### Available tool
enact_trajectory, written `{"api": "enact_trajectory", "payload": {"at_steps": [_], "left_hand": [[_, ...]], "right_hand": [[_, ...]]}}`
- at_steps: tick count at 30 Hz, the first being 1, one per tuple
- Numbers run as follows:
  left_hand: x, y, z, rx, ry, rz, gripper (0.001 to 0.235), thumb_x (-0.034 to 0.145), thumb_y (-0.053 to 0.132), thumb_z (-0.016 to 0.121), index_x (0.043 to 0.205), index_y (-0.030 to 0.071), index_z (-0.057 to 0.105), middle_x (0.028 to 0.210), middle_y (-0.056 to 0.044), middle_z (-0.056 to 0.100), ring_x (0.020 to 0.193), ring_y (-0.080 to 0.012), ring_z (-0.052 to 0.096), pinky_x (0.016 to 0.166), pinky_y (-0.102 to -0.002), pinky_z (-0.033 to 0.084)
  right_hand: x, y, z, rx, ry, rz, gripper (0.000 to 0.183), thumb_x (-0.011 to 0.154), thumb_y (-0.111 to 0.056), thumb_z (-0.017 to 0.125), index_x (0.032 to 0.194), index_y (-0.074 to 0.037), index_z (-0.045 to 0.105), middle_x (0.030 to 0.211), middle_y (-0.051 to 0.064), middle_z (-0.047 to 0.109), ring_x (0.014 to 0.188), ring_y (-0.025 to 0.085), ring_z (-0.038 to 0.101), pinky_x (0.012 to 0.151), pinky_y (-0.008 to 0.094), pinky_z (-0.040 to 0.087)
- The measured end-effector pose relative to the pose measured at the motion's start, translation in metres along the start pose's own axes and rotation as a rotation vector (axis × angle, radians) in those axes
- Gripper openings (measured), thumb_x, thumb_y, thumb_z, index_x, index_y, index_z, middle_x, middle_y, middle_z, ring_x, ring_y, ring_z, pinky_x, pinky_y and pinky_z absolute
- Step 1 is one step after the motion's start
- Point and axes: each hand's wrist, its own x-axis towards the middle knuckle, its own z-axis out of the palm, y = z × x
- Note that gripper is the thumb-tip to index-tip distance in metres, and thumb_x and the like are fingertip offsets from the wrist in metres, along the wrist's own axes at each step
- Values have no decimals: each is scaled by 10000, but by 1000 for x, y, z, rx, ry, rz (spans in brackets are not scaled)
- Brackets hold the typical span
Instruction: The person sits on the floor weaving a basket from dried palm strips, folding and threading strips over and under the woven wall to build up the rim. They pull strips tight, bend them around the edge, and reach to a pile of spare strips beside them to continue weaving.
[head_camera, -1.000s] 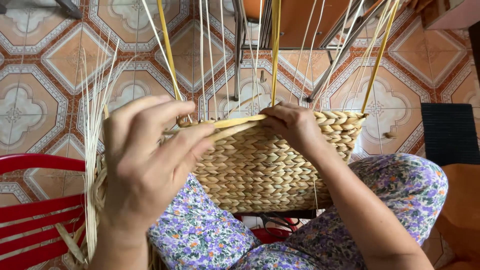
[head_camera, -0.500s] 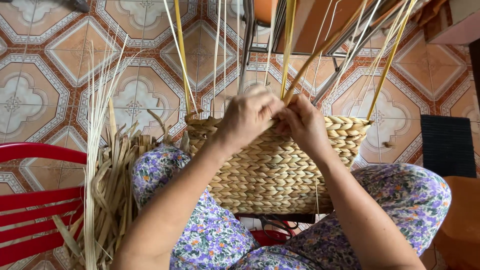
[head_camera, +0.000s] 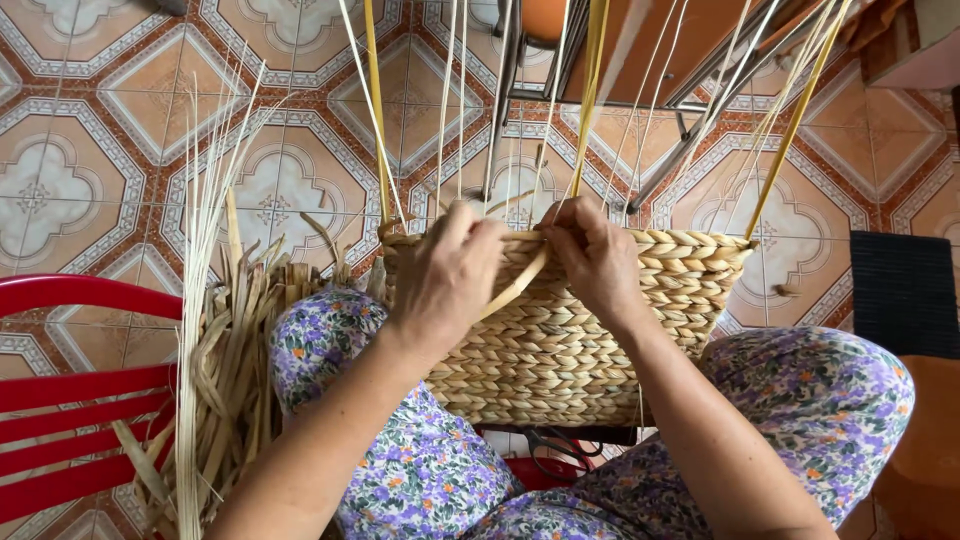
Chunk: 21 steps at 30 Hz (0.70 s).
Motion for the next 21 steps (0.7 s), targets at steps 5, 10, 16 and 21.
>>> {"api": "enact_trajectory", "payload": {"at_steps": [5,10,16,21], "left_hand": [[13,0,27,48,-150,-95,176,905,95,743,1024,-24,691,991,-137,604,763,-206,644,567,-269,589],[35,32,8,179,-74,101,279,771,192,747,953,-9,682,1026,-158,600,899,-270,640,632,-288,603],[33,29,-41,132,-612,-157,151,1066,195,516,1150,150,634,728,-91,657,605,-219,669,516,-378,546],[15,1,-72,156,-525,-323,226,968,330,635,904,123,701,633,-63,677,525,-208,636,512,-386,503]], "right_hand": [[0,-5,-3,32,3,-24,82,963,-70,695,1028,-58,646,829,41,759,717,94,709,622,260,572],[-1,1,0,47,14,11,90,959,-77,702,1018,-52,638,837,34,752,730,75,700,634,245,582],[-1,3,1,265,24,28,27,979,-30,657,987,-44,635,868,24,740,778,54,690,670,225,597],[0,-1,4,94,92,-33,102,978,-39,704,956,-26,606,814,48,729,689,81,681,598,241,571]]}}
